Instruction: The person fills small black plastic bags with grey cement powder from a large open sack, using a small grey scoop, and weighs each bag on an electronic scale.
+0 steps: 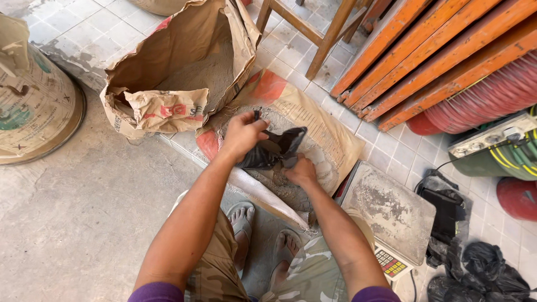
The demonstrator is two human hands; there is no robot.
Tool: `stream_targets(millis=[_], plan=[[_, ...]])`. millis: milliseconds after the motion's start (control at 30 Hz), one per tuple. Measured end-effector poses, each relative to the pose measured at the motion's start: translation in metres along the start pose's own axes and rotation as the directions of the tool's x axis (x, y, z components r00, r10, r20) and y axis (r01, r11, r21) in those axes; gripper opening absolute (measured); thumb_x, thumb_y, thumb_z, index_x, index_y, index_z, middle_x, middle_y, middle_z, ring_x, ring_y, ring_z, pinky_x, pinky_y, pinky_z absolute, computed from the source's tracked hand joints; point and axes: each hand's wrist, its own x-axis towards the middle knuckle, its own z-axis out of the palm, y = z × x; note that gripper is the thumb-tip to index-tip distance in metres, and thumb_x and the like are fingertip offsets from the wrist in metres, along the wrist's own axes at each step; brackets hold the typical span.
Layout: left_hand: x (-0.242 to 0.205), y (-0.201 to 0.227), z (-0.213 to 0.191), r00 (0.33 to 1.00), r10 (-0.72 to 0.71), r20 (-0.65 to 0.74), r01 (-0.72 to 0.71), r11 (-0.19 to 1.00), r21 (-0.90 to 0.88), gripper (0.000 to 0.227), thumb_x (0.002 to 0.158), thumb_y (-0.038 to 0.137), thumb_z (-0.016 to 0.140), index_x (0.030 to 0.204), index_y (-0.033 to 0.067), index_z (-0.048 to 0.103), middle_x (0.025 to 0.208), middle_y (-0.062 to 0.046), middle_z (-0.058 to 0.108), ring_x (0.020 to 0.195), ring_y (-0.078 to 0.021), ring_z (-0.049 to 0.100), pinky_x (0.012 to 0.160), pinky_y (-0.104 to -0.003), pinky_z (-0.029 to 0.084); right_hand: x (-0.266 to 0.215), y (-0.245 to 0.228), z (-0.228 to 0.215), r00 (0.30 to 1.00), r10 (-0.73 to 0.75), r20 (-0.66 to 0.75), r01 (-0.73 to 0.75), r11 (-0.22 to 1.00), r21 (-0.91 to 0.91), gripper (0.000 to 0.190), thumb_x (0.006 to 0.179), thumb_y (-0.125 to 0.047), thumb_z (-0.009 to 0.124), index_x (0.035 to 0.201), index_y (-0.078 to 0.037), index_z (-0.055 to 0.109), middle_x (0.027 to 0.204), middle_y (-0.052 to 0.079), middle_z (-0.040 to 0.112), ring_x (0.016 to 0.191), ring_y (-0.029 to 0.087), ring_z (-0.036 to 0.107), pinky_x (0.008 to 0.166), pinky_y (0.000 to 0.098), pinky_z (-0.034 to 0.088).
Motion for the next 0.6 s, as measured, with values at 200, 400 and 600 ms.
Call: stream_targets(millis=[200,400,600], plan=[[0.003,-0.014,0.020,0.995,0.025,0.096,-0.012,0.992,-0.127,0.047,0.071,0.010,0.063,0.113,-0.0105,0.054,0.089,-0.016,0.054,0.066,-0.0177,0.064,0.067,-0.028,0.052,-0.023,-0.006,-0.029,0.985,-0.053,-0.164,0.075,0.988,0.132,0.063,0.061,-0.024,0.067,0.117,-0.002,0.049,0.109,0.020,0.055,0.111,0.038,0.050,0.095,0.0462,0.043],[0.017,-0.021,0.009,0.997,0.050,0.059,-0.045,0.996,-0.078,0.053,0.074,0.018,0.065,0.119,-0.0079,0.052,0.098,-0.022,0.060,0.069,-0.0173,0.066,0.070,-0.030,0.051,0.018,0.051,0.017,0.447,-0.789,-0.420,0.584,0.614,-0.531,0.075,0.049,-0.012,0.060,0.120,0.008,0.046,0.113,0.025,0.049,0.111,0.038,0.046,0.099,0.0457,0.036],[0.033,-0.039,0.005,0.993,0.097,0.061,-0.092,0.992,-0.085,0.047,0.076,0.015,0.064,0.116,-0.0088,0.054,0.099,-0.022,0.061,0.068,-0.0193,0.067,0.067,-0.030,0.051,0.012,0.043,-0.002,0.124,-0.881,-0.456,0.474,0.457,-0.753,0.070,0.051,-0.010,0.055,0.120,0.005,0.048,0.112,0.024,0.051,0.106,0.037,0.050,0.097,0.0452,0.038]])
